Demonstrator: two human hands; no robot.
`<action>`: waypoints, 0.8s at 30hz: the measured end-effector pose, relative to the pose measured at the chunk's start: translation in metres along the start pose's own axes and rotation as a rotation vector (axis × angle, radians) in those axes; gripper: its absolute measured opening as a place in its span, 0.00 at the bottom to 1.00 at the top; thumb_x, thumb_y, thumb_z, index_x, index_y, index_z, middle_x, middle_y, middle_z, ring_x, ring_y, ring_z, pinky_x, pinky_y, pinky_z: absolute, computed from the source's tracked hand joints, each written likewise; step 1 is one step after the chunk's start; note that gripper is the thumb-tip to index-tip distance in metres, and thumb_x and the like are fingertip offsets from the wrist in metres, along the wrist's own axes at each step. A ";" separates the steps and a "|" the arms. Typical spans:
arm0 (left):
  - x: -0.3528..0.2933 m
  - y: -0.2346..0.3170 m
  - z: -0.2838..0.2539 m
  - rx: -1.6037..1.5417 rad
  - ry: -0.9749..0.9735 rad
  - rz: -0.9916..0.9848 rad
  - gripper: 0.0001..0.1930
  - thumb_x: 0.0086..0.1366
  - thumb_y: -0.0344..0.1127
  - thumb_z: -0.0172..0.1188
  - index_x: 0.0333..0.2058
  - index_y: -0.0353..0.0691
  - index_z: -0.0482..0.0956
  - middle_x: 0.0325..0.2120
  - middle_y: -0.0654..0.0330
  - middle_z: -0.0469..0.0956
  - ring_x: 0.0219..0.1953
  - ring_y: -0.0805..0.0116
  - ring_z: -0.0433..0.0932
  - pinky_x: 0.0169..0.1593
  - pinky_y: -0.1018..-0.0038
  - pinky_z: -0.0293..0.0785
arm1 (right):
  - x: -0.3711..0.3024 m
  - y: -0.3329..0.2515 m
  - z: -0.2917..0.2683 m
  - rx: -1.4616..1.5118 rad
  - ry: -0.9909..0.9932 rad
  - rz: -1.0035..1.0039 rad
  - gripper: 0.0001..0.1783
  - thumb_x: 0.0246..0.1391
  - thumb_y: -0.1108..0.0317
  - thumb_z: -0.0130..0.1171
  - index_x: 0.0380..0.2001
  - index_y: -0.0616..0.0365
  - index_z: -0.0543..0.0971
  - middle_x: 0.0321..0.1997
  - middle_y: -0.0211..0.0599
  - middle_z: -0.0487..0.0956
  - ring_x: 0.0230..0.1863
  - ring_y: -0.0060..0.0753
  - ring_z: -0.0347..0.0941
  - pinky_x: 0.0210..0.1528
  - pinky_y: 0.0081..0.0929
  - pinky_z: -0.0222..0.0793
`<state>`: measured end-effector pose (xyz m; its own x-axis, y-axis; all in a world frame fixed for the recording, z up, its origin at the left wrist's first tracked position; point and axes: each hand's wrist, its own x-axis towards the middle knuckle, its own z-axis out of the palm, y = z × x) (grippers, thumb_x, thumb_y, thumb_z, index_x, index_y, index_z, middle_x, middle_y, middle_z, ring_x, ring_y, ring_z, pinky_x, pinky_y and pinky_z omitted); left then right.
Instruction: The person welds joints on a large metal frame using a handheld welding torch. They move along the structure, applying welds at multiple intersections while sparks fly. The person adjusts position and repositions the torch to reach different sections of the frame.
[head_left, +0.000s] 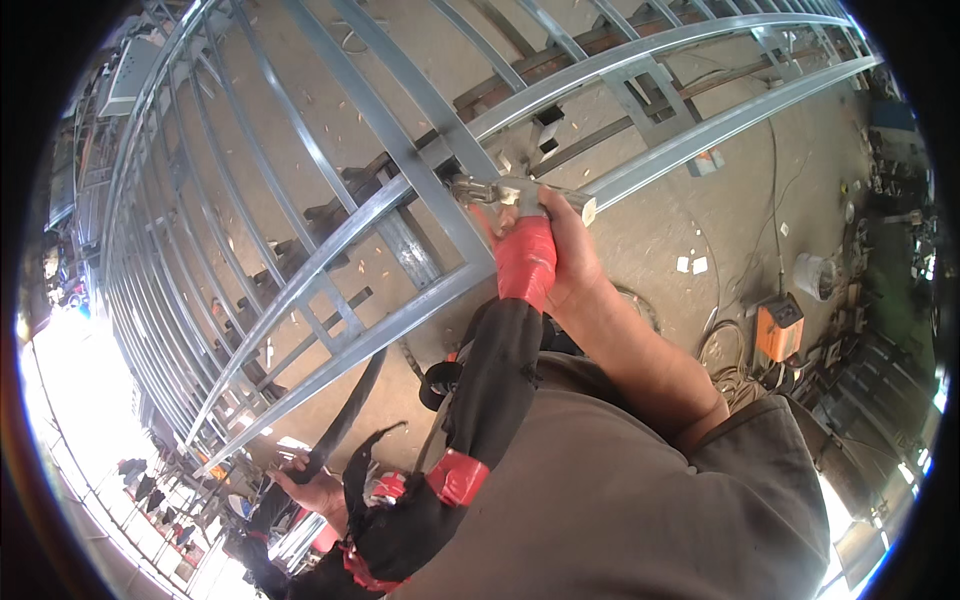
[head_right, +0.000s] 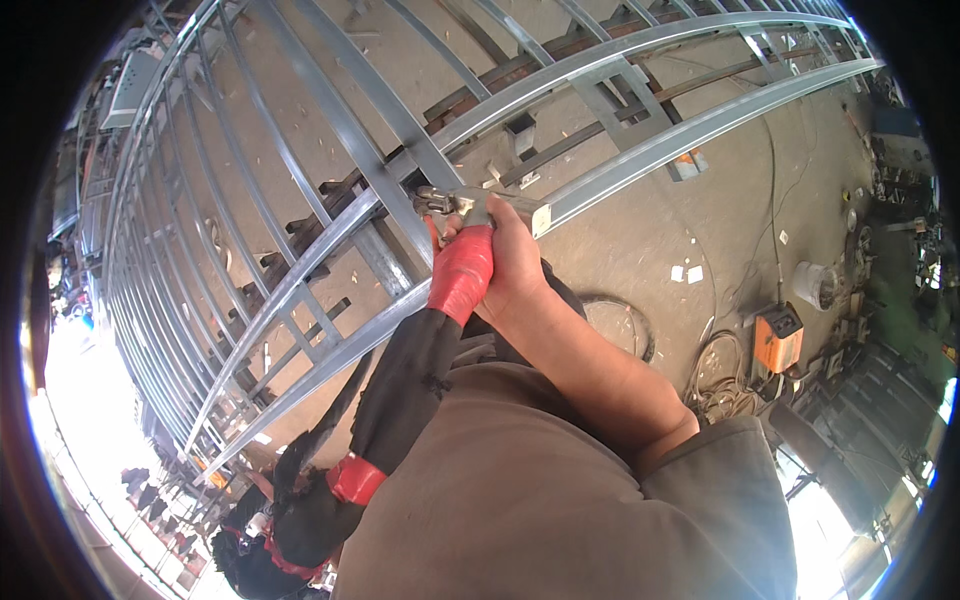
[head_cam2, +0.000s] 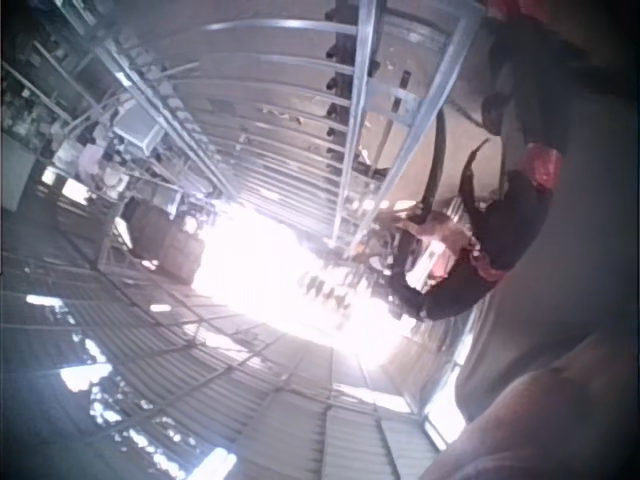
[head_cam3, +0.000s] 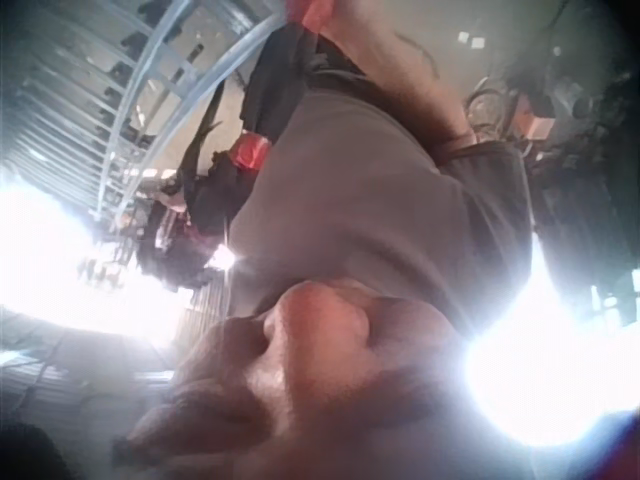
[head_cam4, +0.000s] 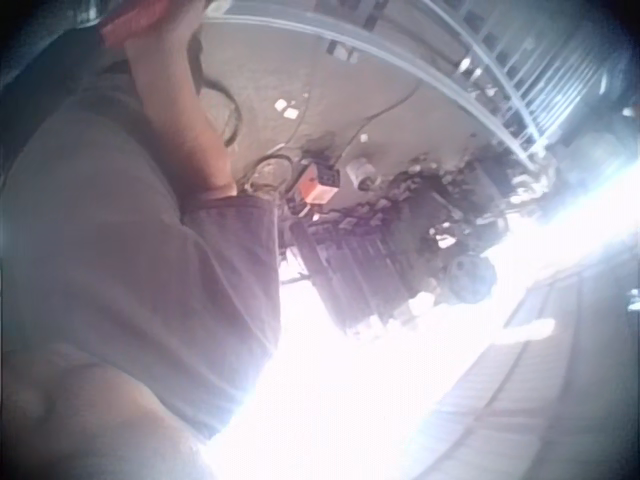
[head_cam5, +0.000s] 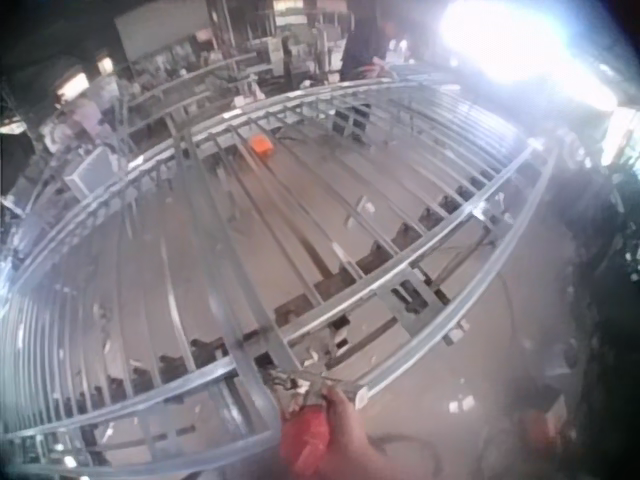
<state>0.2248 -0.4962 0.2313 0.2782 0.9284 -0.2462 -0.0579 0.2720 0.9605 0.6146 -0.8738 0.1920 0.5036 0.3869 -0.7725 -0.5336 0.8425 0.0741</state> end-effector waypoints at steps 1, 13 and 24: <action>0.000 0.002 0.004 0.012 0.001 -0.007 0.17 0.72 0.53 0.63 0.33 0.47 0.75 0.26 0.67 0.70 0.32 0.70 0.70 0.46 0.66 0.70 | 0.003 -0.001 0.002 0.101 0.038 0.053 0.19 0.74 0.52 0.44 0.54 0.55 0.59 0.35 0.45 0.75 0.32 0.41 0.75 0.42 0.45 0.79; -0.012 -0.026 0.051 0.002 -0.120 -0.169 0.17 0.72 0.53 0.63 0.33 0.47 0.75 0.27 0.67 0.71 0.33 0.70 0.71 0.48 0.66 0.70 | 0.007 0.016 0.036 0.010 0.181 0.007 0.20 0.75 0.51 0.38 0.47 0.58 0.63 0.32 0.41 0.75 0.32 0.36 0.74 0.43 0.40 0.79; -0.005 -0.039 0.064 -0.001 -0.220 -0.282 0.17 0.72 0.53 0.63 0.33 0.46 0.76 0.27 0.67 0.71 0.34 0.69 0.71 0.49 0.66 0.70 | 0.019 0.022 0.034 0.128 0.179 -0.009 0.21 0.73 0.52 0.46 0.56 0.56 0.59 0.36 0.44 0.76 0.32 0.41 0.76 0.37 0.48 0.80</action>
<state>0.2865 -0.5277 0.2035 0.4834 0.7402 -0.4673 0.0496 0.5098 0.8588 0.6356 -0.8350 0.2006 0.3735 0.3161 -0.8721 -0.4334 0.8907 0.1372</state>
